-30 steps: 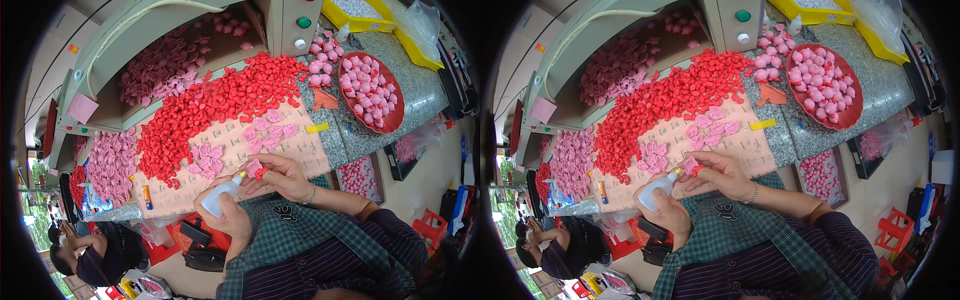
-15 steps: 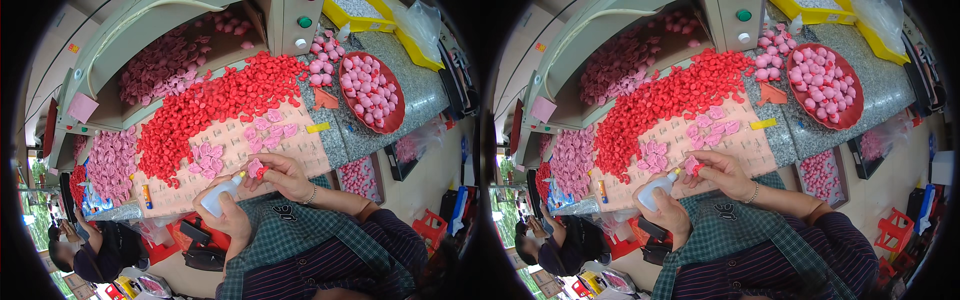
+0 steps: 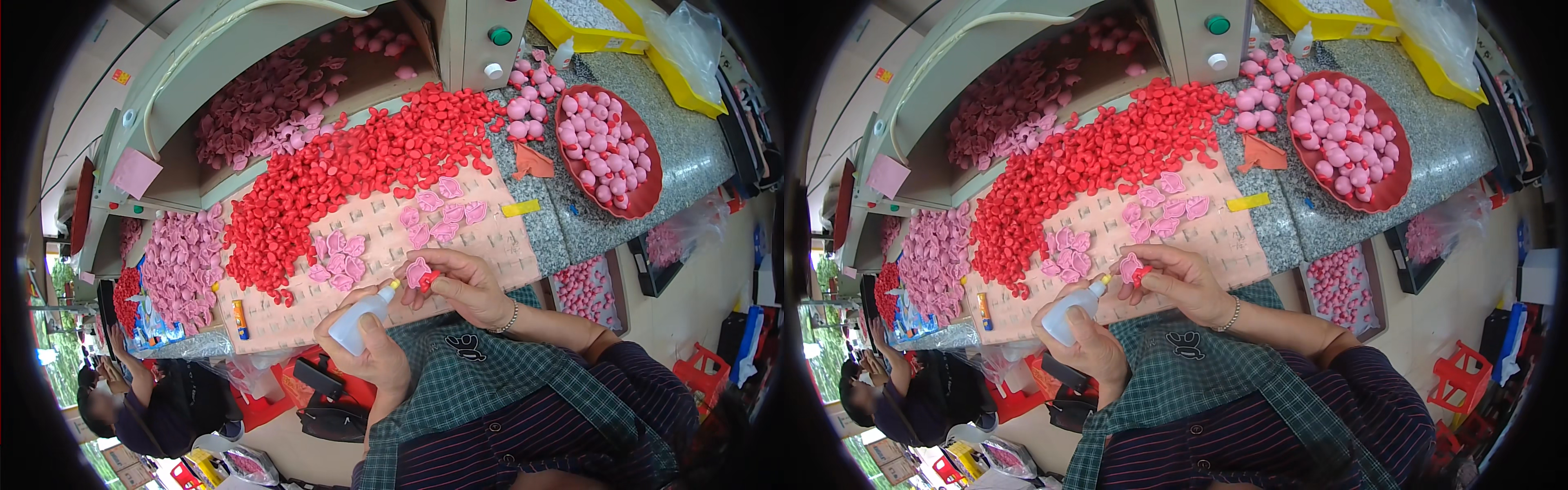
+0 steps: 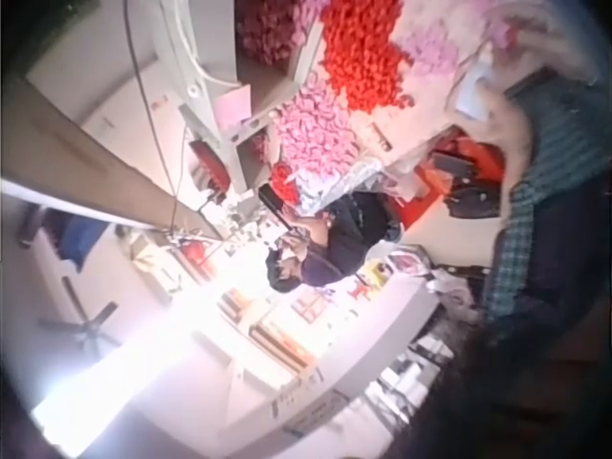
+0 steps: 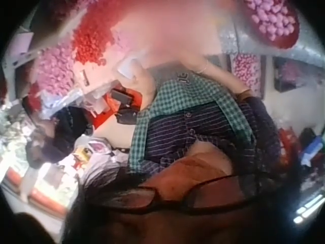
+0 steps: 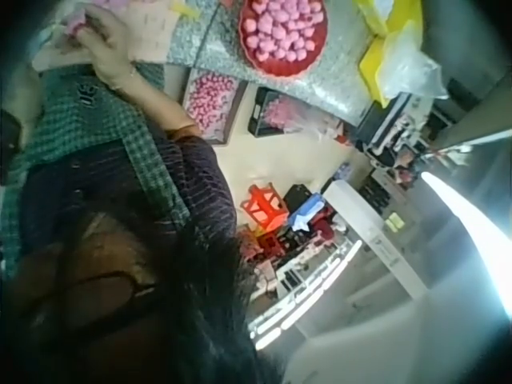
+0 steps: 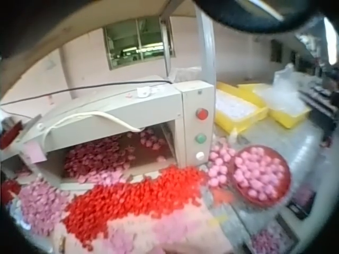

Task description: Assembling small pink plastic toy components by hand and applying glue at a factory workbench.

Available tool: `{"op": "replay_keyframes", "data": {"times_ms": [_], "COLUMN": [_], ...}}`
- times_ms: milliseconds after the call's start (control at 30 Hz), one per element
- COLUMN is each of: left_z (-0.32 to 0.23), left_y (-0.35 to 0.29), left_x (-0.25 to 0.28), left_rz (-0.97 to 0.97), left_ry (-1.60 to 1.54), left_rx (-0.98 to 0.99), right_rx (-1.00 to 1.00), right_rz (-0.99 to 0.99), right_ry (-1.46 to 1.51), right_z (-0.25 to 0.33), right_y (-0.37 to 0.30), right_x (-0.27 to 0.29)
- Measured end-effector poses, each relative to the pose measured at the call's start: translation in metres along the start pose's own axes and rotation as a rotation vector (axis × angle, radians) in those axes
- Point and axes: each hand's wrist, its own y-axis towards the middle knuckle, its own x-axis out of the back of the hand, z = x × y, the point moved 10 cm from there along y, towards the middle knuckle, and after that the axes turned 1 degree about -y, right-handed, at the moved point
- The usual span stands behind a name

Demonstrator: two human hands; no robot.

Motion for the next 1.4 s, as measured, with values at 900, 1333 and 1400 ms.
{"op": "replay_keyframes", "data": {"times_ms": [900,1333,1400], "left_z": [-0.02,-0.022,-0.022], "left_y": [-0.005,-0.007,-0.007], "left_x": [-0.007,-0.01,-0.009], "left_rz": [0.061,0.097,0.101], "left_ry": [0.07,0.113,0.123], "left_rx": [-0.148,-0.174,-0.176], "right_rx": [-0.013,0.007,0.011], "right_rz": [-0.017,-0.026,-0.025], "right_ry": [0.003,0.024,0.022], "right_z": [0.008,0.006,0.006], "right_y": [0.002,0.002,0.002], "right_x": [-0.001,0.003,0.003]}}
